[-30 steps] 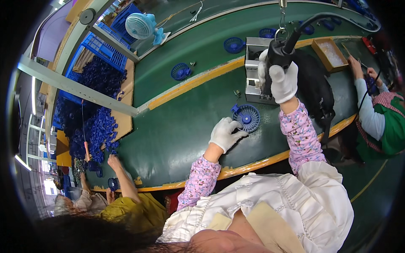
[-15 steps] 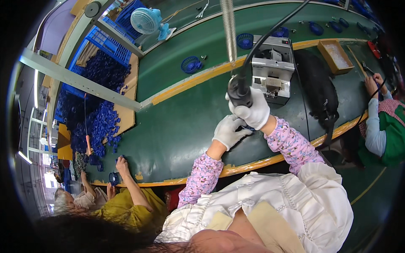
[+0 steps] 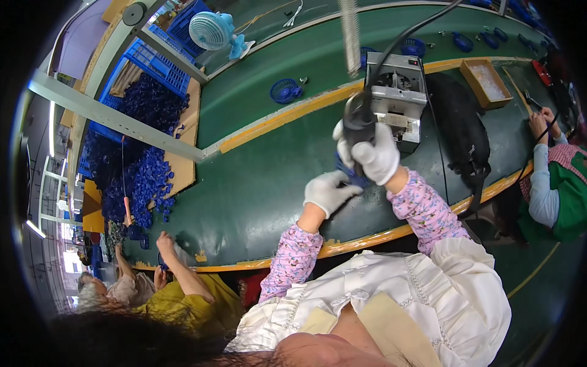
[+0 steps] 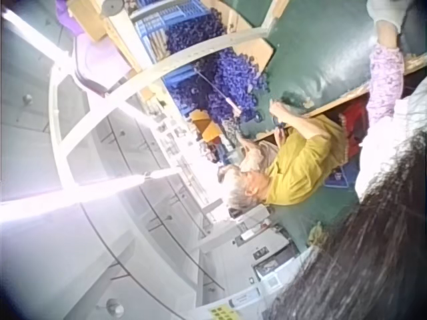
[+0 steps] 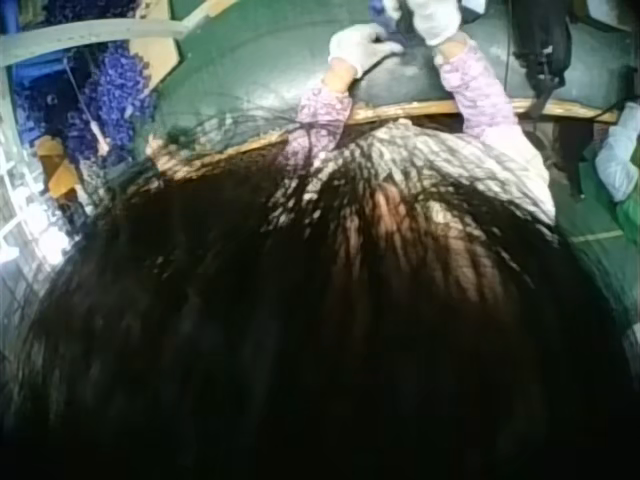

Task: The person assembles fan grilles by positioning parts and driving screws with a suspended electric screwdriver, then removes their gloves by hand.

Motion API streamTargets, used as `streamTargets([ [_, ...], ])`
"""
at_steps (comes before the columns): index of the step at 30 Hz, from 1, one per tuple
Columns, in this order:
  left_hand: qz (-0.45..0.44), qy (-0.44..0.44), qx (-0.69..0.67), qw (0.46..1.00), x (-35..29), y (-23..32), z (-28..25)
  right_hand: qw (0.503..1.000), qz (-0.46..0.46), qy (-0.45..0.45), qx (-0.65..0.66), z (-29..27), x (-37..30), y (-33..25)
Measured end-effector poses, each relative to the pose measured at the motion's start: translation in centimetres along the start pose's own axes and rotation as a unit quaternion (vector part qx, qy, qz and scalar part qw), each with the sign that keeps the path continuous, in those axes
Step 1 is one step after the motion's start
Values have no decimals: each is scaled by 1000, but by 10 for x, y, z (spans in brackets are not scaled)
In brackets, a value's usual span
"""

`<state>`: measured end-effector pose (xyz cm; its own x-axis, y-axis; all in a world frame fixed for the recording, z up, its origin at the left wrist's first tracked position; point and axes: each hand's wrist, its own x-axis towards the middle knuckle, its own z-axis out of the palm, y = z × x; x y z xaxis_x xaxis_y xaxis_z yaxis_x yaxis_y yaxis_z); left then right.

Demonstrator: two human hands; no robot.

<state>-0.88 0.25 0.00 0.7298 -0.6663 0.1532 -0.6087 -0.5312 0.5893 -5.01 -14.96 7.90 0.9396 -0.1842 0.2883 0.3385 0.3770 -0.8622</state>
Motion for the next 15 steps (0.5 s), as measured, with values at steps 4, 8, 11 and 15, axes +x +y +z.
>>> streamTargets([
  [4, -188, 199, -62, 960, 8, -25, -17, 971, -175, 99, -130, -13, 11, -41],
  [8, -68, 240, 16, 968, 7, -61, -17, 966, -202, 116, -109, -41, 24, -44],
  [11, -34, 159, -12, 987, 10, -37, -11, 967, -204, 126, -91, -49, 25, -37],
  [15, 51, 111, -29, 992, 7, -26, -10, 976, -170, 96, -99, -37, 14, -36],
])
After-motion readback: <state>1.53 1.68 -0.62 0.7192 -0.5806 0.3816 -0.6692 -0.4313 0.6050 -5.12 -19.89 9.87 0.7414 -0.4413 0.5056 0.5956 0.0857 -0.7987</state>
